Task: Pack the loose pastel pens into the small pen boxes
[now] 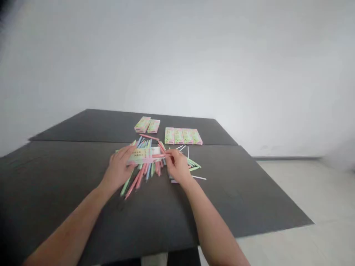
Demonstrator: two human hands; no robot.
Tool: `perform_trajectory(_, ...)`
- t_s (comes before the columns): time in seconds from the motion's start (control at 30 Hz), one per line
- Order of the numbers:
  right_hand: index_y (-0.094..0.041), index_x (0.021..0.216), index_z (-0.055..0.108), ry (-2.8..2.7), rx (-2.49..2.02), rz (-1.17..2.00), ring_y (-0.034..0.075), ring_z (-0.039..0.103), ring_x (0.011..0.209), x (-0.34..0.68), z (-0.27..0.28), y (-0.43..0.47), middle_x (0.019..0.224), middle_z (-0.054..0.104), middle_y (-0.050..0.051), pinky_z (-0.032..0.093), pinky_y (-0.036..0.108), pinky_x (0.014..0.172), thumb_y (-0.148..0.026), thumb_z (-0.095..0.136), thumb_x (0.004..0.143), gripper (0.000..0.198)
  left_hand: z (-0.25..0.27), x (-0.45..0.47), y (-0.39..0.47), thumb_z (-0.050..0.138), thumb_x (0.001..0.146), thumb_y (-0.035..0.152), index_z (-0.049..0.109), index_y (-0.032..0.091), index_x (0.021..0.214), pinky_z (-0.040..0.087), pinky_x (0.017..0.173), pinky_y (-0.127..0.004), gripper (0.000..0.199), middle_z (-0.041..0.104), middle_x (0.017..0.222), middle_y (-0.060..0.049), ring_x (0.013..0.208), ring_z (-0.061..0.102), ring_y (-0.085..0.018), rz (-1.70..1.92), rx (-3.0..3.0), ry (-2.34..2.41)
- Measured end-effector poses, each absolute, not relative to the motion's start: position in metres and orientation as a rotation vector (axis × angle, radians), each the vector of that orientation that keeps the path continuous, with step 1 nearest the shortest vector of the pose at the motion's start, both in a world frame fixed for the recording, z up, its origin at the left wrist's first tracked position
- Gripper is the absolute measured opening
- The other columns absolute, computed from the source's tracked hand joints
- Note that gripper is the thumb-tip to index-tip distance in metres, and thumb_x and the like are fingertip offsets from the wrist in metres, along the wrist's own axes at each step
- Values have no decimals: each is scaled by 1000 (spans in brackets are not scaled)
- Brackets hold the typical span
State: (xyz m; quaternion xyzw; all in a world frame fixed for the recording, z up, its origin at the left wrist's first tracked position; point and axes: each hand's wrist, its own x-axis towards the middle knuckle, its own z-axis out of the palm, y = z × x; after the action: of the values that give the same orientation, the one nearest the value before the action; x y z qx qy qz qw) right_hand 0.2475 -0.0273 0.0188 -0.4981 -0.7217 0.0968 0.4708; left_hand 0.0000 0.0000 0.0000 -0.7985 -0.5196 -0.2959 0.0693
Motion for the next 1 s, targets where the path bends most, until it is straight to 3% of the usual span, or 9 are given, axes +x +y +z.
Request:
perform_trajectory(0.17,-18,102,55,-1679,-1199,394,15,61,65,243,10,-26,81,67,3,45,24,59,-34,54,89,21,-1,-2,-2,48,83,18,44,15,137,32,106,-48,54,49,141,-14,132,42,-30,-906,-2421,-1538)
perform_trajectory(0.5,-18,98,61,-1689,-1208,463,13,56,58,236,7,-25,67,64,-1,42,23,57,-36,56,89,20,0,1,-3,50,80,15,45,15,135,32,107,-49,55,50,139,-15,131,42,-30,-927,-2440,-1508)
perform_trajectory(0.8,-18,110,62,-1858,-1126,284,16,63,73,239,5,-29,93,71,7,47,26,66,-22,48,91,23,1,1,-4,49,80,15,45,16,135,33,107,-51,55,50,139,-15,132,42,-30,-936,-2455,-1519)
perform_trajectory(1.0,-21,109,65,-1909,-1072,255,18,67,87,240,7,-25,103,72,6,50,29,78,-20,49,93,24,-1,1,-3,48,81,15,45,16,135,33,107,-50,54,50,139,-15,132,42,-30,-946,-2477,-1483)
